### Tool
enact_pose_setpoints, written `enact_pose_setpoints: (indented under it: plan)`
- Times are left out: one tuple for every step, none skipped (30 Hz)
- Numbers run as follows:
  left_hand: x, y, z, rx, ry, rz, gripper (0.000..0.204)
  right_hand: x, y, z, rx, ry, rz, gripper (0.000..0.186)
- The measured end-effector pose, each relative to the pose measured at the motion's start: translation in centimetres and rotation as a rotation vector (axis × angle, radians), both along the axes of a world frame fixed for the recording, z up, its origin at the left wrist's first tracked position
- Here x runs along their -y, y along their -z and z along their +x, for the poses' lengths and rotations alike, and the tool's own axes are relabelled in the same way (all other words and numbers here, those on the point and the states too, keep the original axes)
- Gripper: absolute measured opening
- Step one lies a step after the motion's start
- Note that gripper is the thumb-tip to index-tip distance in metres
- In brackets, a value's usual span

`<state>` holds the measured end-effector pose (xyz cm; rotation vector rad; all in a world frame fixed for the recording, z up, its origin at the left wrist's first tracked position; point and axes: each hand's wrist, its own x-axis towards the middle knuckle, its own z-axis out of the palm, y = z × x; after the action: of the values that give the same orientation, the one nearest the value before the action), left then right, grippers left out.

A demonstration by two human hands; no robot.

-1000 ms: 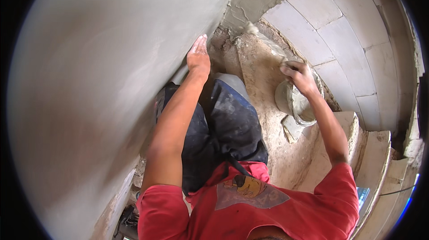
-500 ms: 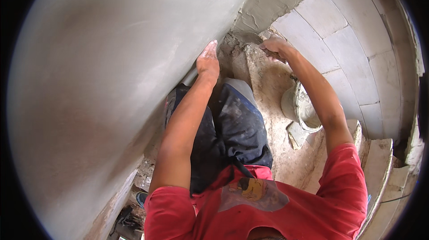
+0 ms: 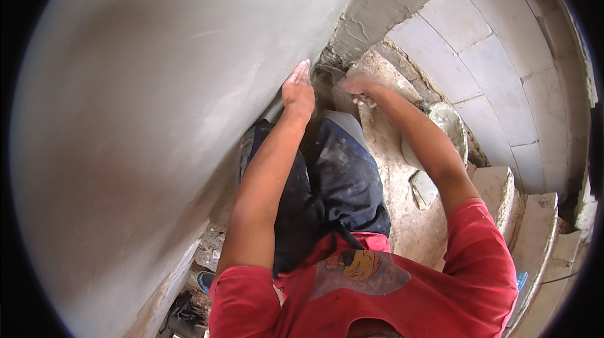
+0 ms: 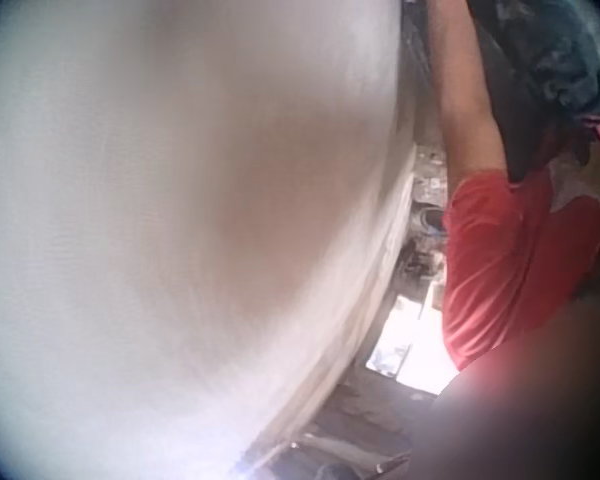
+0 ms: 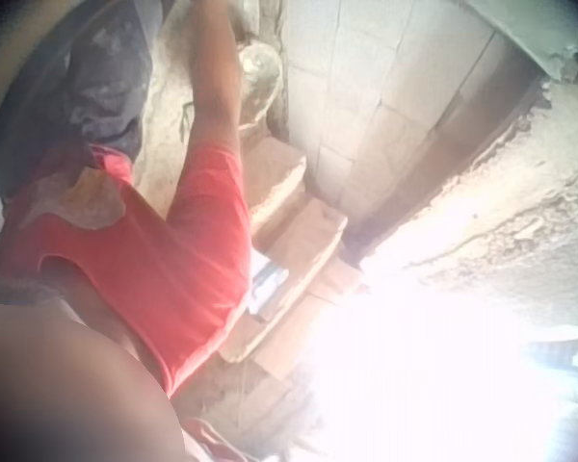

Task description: The person scoops cement from a bucket with a trowel and applies it to the vertical face and edge of a spiral staircase. They smooth the surface with the trowel and occasionally use their left hand to steady the wall. The work progresses along the stair riser and tread edge.

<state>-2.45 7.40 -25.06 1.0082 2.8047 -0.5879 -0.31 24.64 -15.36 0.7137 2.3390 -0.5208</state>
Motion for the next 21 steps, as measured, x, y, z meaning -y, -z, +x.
enact_pose_setpoints:
  plan:
    - [0.1,0.0,0.0,0.018,-0.001,0.005,0.068,0.1,1.3,-0.6,-0.022,0.019,-0.023,0.025]
    - [0.2,0.0,0.0,0.034,-0.006,0.018,0.069,0.3,2.6,-1.1,-0.042,0.039,-0.048,0.026]
    - [0.3,0.0,-0.1,0.031,-0.010,0.022,0.069,0.3,3.7,-1.6,-0.056,0.081,-0.038,0.028]
    - [0.3,0.0,-0.1,0.028,-0.008,0.028,0.069,0.3,4.7,-1.7,-0.071,0.026,-0.045,0.030]
    - [0.3,0.0,-0.1,0.042,-0.003,0.035,0.070,0.5,5.7,-1.9,-0.081,-0.008,-0.018,0.032]
    - [0.2,0.0,-0.1,0.011,-0.001,0.041,0.070,0.6,6.6,-1.9,-0.101,-0.032,0.019,0.034]
    - [0.1,-0.1,-0.1,0.002,0.005,0.047,0.070,0.7,7.4,-1.9,-0.088,0.016,0.000,0.036]
    - [0.1,-0.1,-0.1,-0.007,0.013,0.052,0.070,1.0,8.4,-1.6,-0.084,0.071,-0.012,0.039]
    - [0.1,-0.2,0.0,-0.002,0.012,0.063,0.070,1.1,9.2,-1.3,-0.076,0.119,-0.028,0.042]
    - [0.0,-0.2,0.0,-0.001,0.012,0.076,0.070,1.0,10.0,-0.8,-0.111,0.105,-0.058,0.046]
    - [0.0,-0.3,0.0,0.000,0.015,0.082,0.070,1.1,11.0,-0.6,-0.128,0.128,-0.023,0.048]
    - [0.0,-0.4,0.0,0.017,0.017,0.076,0.068,1.5,12.1,-0.3,-0.142,0.153,0.011,0.050]
    - [0.1,-0.4,-0.1,0.031,0.021,0.061,0.066,1.9,13.3,0.0,-0.152,0.179,0.056,0.052]
    - [0.1,-0.5,-0.2,0.043,0.025,0.046,0.064,2.1,14.3,0.5,-0.156,0.204,0.037,0.051]
    - [0.1,-0.5,-0.3,0.061,0.021,0.068,0.064,2.4,15.5,0.9,-0.156,0.247,0.023,0.050]
    - [0.2,-0.5,-0.3,0.081,0.016,0.089,0.064,2.8,16.5,1.3,-0.158,0.289,0.022,0.049]
    - [0.2,-0.6,-0.4,0.104,0.011,0.094,0.063,3.0,17.4,1.5,-0.157,0.337,0.029,0.047]
    - [0.2,-0.6,-0.4,0.092,0.009,0.116,0.064,3.3,18.2,1.8,-0.174,0.357,0.024,0.043]
    - [0.2,-0.7,-0.4,0.087,0.010,0.119,0.065,3.4,18.8,2.0,-0.191,0.380,0.000,0.043]
    - [0.2,-0.8,-0.4,0.090,0.012,0.115,0.066,3.5,19.3,2.1,-0.194,0.407,-0.020,0.043]
    - [0.2,-1.0,-0.2,0.087,0.012,0.121,0.068,3.6,19.7,2.2,-0.187,0.434,-0.038,0.043]
